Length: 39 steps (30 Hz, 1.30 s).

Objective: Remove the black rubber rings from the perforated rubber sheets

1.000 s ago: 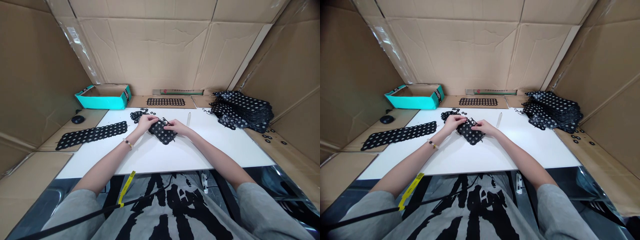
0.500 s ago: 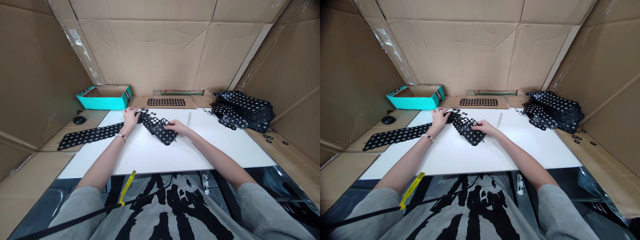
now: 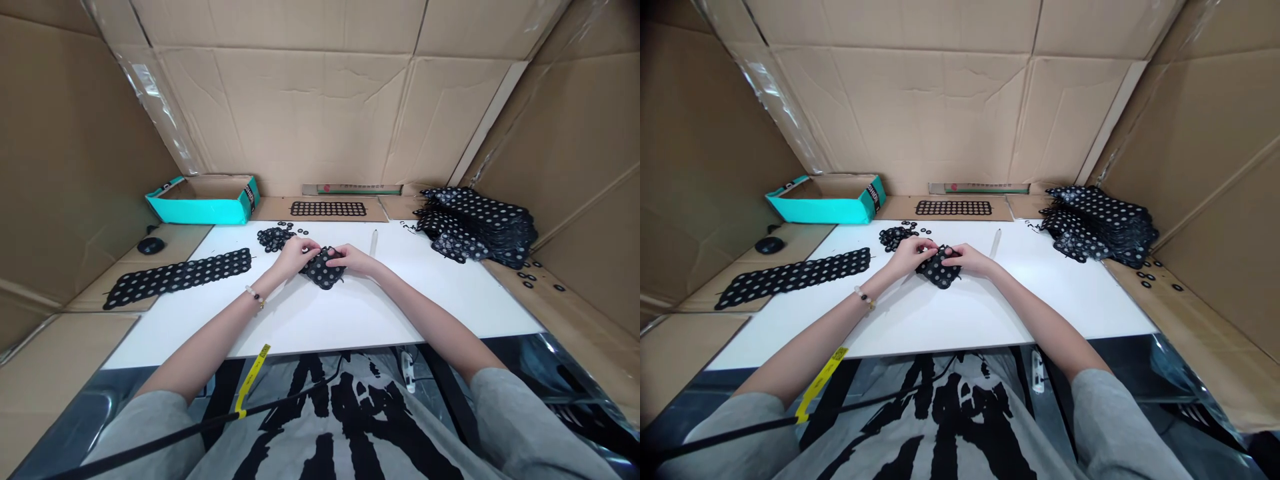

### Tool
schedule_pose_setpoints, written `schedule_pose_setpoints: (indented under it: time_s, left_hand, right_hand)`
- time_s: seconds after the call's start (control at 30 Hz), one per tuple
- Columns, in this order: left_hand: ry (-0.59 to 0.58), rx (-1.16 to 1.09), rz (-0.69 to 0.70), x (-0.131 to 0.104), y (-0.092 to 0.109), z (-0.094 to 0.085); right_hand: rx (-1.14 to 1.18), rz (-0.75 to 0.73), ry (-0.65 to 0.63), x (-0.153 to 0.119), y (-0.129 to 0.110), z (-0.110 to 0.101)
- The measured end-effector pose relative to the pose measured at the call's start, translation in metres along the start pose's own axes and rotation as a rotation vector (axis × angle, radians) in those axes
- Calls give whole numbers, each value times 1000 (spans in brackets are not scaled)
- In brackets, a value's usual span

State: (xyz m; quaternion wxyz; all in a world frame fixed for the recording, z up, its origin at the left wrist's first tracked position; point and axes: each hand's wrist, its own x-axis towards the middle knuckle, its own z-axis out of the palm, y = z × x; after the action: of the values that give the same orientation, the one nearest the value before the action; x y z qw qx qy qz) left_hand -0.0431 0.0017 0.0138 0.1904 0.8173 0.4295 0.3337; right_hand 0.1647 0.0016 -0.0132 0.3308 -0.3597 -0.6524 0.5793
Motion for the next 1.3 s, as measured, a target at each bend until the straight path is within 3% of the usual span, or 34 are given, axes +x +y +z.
schedule_pose_setpoints:
  time_s: [0.17,0.33,0.4,0.53,0.67,0.73,0.8,0.87,1.0,1.17,1.3]
  left_hand:
    - [104,-218,-187,9,-20,0]
    - [574,-236,-319,21,-65,-37]
    - [628,-224,-331,21,-85,-53]
    - [469,2,-328,15,-103,-61]
    - [456,310,-188,10,-76,-49]
    - [302,295,-46,8,-52,-40]
    - [30,235,125,5,-28,-29]
    - [-115,216,203,2,-10,-17]
    - [-74,139,126,-2,1,-3]
    - [-15,-112,-71,-1,-9,0]
    - [-9,-204,-117,0,-13,3]
  right_hand:
    - [-11,38,43,3,3,2]
    - [-19,62,69,5,5,3]
    - [10,75,72,5,7,2]
    - [24,63,75,6,10,1]
    - [15,51,90,6,10,4]
    - [39,47,111,5,9,6]
    - [61,29,131,4,7,8]
    - [68,6,143,4,6,8]
    - [148,12,124,5,7,4]
    - [237,37,124,8,12,3]
    - [160,15,122,6,13,6]
